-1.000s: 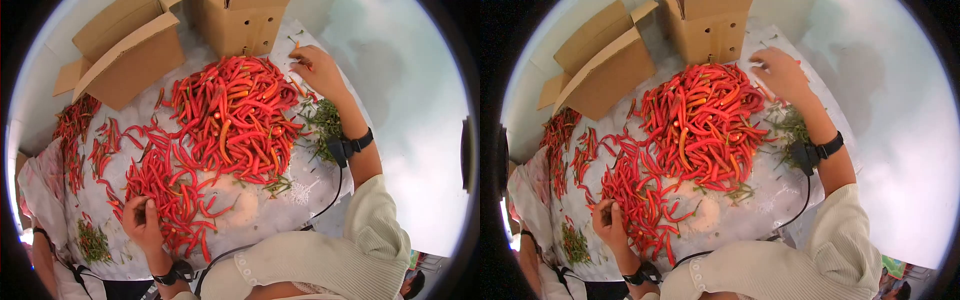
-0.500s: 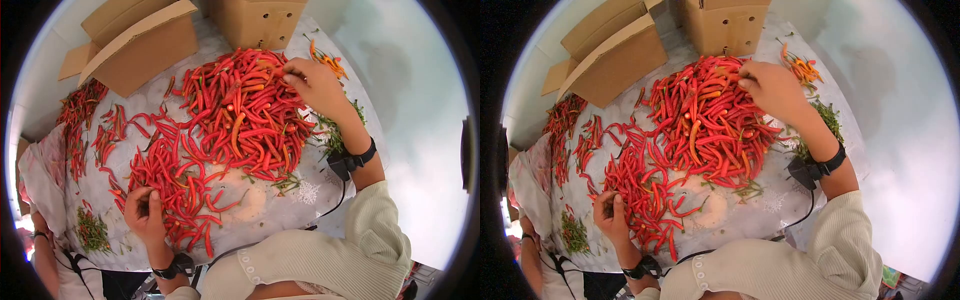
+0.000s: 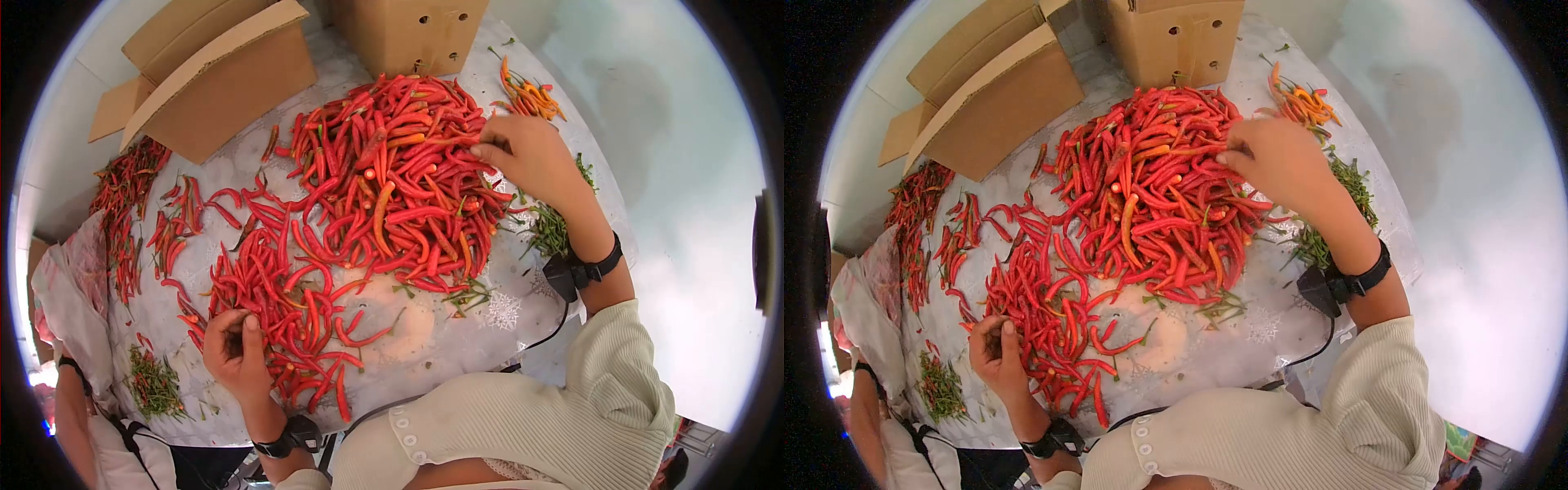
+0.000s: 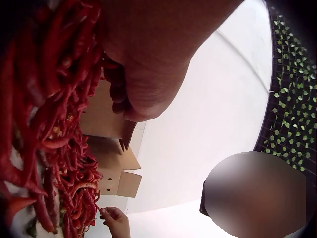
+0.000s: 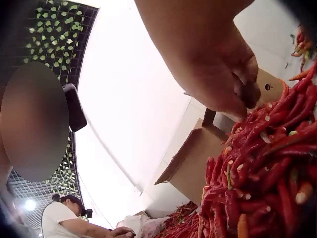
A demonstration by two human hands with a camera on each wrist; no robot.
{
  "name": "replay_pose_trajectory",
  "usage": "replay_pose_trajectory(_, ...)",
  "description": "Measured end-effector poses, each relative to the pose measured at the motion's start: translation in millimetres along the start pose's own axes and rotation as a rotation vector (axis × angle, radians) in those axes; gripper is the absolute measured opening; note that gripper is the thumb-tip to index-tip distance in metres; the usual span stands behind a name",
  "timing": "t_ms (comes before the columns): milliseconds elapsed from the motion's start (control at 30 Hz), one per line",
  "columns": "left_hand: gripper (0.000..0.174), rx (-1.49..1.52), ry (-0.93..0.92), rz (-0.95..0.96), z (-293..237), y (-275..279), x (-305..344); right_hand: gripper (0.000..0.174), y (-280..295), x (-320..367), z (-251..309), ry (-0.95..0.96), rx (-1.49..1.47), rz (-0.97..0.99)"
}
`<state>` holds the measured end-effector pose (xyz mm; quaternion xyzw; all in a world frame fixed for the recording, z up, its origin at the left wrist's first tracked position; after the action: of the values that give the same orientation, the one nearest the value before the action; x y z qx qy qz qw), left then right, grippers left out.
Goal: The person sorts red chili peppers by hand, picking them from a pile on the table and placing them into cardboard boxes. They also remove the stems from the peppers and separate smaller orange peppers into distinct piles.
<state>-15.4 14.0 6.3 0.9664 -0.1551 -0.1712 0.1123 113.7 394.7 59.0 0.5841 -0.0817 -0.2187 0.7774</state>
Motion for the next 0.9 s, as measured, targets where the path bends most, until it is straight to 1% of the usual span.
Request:
replay_pose_trajectory(33, 0.011, 0.0, 0.006, 0.001, -0.3, 0.0, 0.1, 0.019, -1.5, 1.8, -1.6, -0.056, -0.019, 0.093)
replay_pose_trajectory(133, 0.01, 0.01, 0.008, -0.008, -0.7, -1.2, -0.4, 0.018, -6.0, 5.1, -7.6, -0.014, -0.137, 0.113)
replay_pose_trajectory(233, 0.01, 0.032, 0.02, 0.002, -1.6, 0.1, -0.1, 0.022, -10.4, 7.7, -4.6, 0.031, -0.258, 0.067)
replay_pose_trajectory(267, 0.01, 0.041, 0.029, 0.013, -2.0, 0.6, -0.3, 0.025, -9.7, 8.7, -2.7, 0.03, -0.309, 0.151)
replay_pose_trajectory(333, 0.01, 0.023, -0.01, 0.006, -0.6, 0.3, -0.8, 0.032, -6.9, 10.1, 0.6, 0.033, -0.405, 0.328)
replay_pose_trajectory(367, 0.011, 0.012, -0.029, 0.004, -0.4, 0.6, -1.1, 0.033, -11.5, 9.5, 0.0, 0.072, -0.514, 0.356)
replay_pose_trajectory(467, 0.011, -0.001, -0.02, 0.011, -4.2, 0.9, -1.8, 0.031, 2.0, 5.6, 17.1, 0.113, -0.456, 0.342)
replay_pose_trajectory(567, 0.011, 0.021, 0.01, -0.006, -8.8, -0.3, -1.5, 0.028, 12.1, -8.4, 33.6, -0.003, -0.311, 0.218)
replay_pose_trajectory(667, 0.01, 0.0, -0.026, -0.013, -6.3, 1.6, -1.1, 0.025, 9.5, -33.0, 49.5, 0.263, -0.089, -0.162)
replay_pose_trajectory(733, 0.01, -0.034, -0.014, -0.016, -8.2, 2.9, -1.3, 0.021, 3.8, -56.3, 62.3, 0.425, -0.054, -0.17)
replay_pose_trajectory(800, 0.01, -0.049, -0.009, 0.0, -9.3, 4.2, -1.3, 0.019, -16.1, -81.8, 72.2, 0.604, -0.048, -0.197)
replay_pose_trajectory(900, 0.01, -0.035, -0.024, 0.023, -8.9, 6.8, -2.4, 0.019, -44.6, -104.0, 84.5, 0.683, 0.019, -0.137)
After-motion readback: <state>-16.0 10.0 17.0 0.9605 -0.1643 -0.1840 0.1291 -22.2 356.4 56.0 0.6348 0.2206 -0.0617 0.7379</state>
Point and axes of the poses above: each hand's wrist, its own x-axis away from the middle knuckle, its own y-axis out of the back of the hand, z = x × y, the point moved 2 cm from there along -x, towards the middle knuckle, and after that the axes turned 3 degrees about x, right-handed, at the moved point
